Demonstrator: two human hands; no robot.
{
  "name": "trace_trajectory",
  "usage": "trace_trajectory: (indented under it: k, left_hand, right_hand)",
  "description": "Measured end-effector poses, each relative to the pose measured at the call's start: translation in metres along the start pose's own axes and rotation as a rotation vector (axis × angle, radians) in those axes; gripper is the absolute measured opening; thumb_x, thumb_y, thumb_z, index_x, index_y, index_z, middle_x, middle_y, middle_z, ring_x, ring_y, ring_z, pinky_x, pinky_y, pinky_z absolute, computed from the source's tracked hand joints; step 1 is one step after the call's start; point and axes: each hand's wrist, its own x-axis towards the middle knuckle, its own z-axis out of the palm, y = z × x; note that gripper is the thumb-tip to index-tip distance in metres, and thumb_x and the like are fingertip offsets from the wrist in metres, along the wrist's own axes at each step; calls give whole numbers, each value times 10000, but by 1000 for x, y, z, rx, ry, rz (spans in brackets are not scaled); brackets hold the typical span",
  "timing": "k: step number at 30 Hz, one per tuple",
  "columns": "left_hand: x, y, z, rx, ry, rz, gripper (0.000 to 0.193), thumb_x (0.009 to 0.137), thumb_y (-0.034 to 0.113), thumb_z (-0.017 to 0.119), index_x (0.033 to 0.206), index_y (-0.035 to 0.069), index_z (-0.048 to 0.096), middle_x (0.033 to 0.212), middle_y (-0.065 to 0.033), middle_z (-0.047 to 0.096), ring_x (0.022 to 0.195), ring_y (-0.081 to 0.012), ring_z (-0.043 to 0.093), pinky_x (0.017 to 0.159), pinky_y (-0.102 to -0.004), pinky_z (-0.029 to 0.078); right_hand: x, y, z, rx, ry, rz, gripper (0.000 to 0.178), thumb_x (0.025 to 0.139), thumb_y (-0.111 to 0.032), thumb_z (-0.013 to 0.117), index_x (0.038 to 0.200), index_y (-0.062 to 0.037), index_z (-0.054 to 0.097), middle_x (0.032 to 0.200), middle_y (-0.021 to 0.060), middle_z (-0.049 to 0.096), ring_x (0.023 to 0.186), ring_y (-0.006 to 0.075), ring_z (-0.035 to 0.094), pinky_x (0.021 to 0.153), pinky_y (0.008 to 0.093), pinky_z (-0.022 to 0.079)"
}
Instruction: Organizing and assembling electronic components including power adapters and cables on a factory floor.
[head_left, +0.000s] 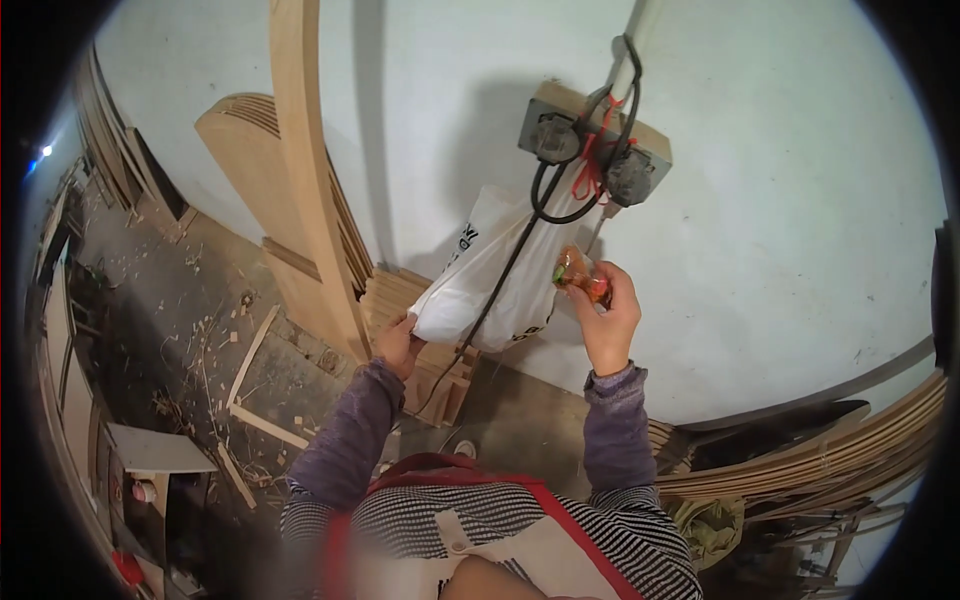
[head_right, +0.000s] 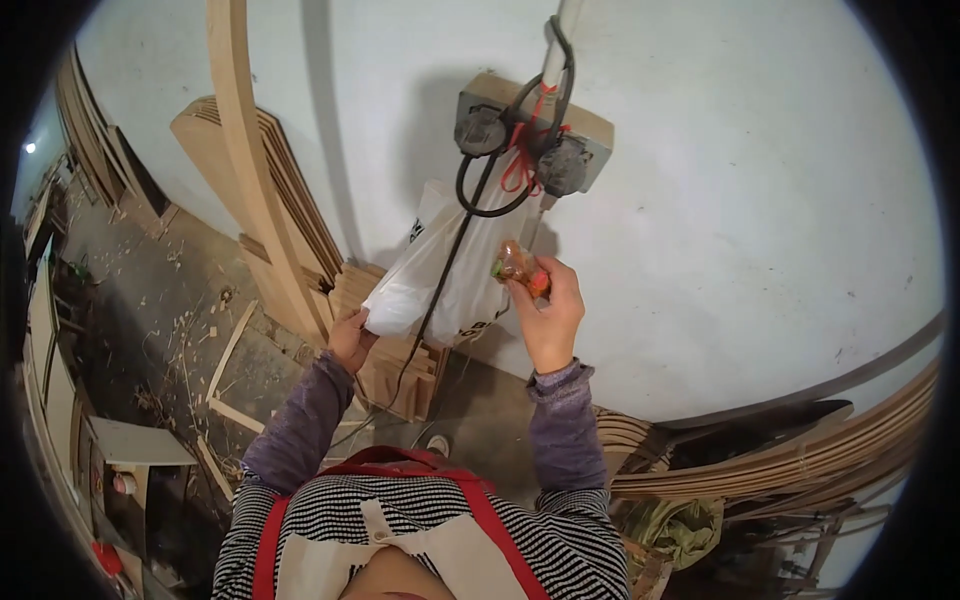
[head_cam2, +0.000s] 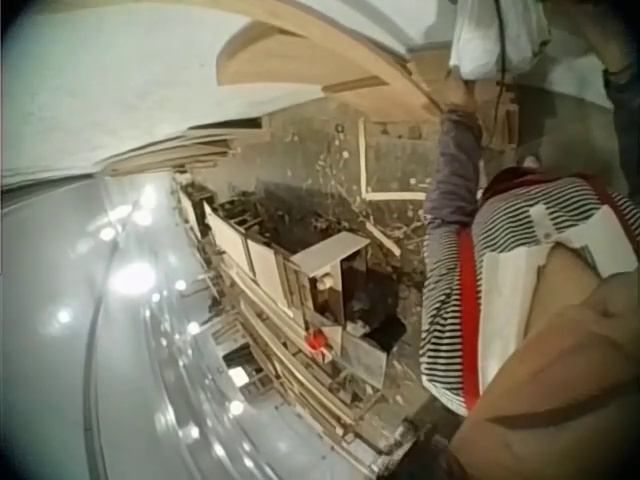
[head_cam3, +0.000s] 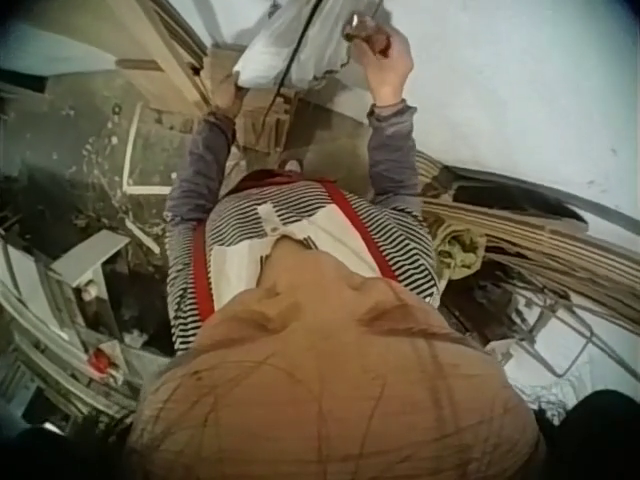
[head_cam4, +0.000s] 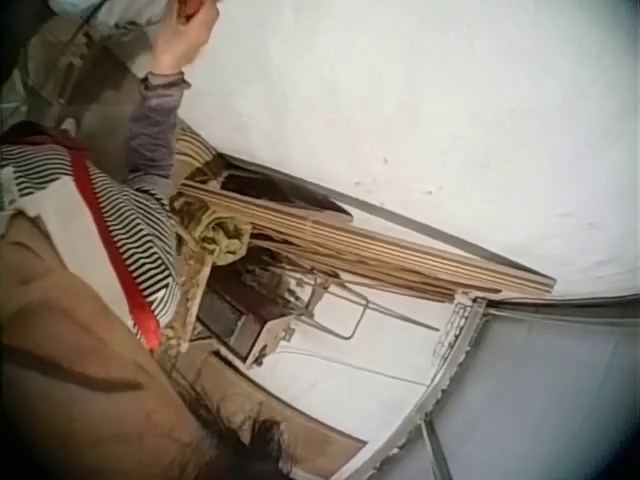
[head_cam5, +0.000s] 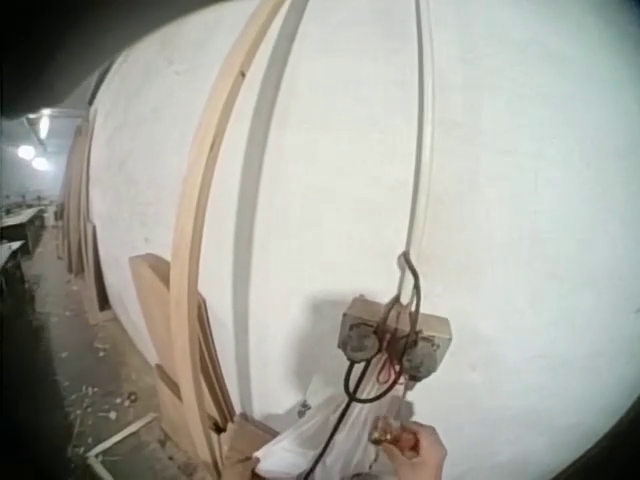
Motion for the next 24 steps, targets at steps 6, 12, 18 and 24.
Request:
trace_trajectory:
  k: [6,12,18,24]
  left_hand:
    - [-1,-2,-6,-3,1,6,216,929,126,549,1092,-15,550,1040,-109,612,921,-223,623,836,-355,537]
    - [-14,6,-33,136,93,40,268,920,143,570,1119,-36,557,1036,-121,620,907,-211,628,824,-341,542]
    - [-71,17,-44,534,-66,78,302,945,294,569,888,8,648,832,-48,652,729,-126,611,686,-274,517]
    - [-138,44,-99,387,-245,173,360,950,368,542,1008,15,585,936,-38,605,840,-89,561,716,-254,487]
  right_hand:
    - [10,-20,18,-199,-117,-131,364,749,-10,715,1084,14,575,939,74,583,795,152,574,716,267,491]
    - [11,-8,24,-321,77,-257,337,785,-45,709,1097,-3,588,1022,93,613,855,182,593,767,293,489]
    - [-28,-42,-39,-98,363,-278,483,864,-38,650,1290,42,436,1133,157,565,953,249,596,820,334,521]
    - [-122,-69,81,187,-913,-157,739,737,-52,730,1372,-12,354,1070,116,540,863,209,566,821,299,486]
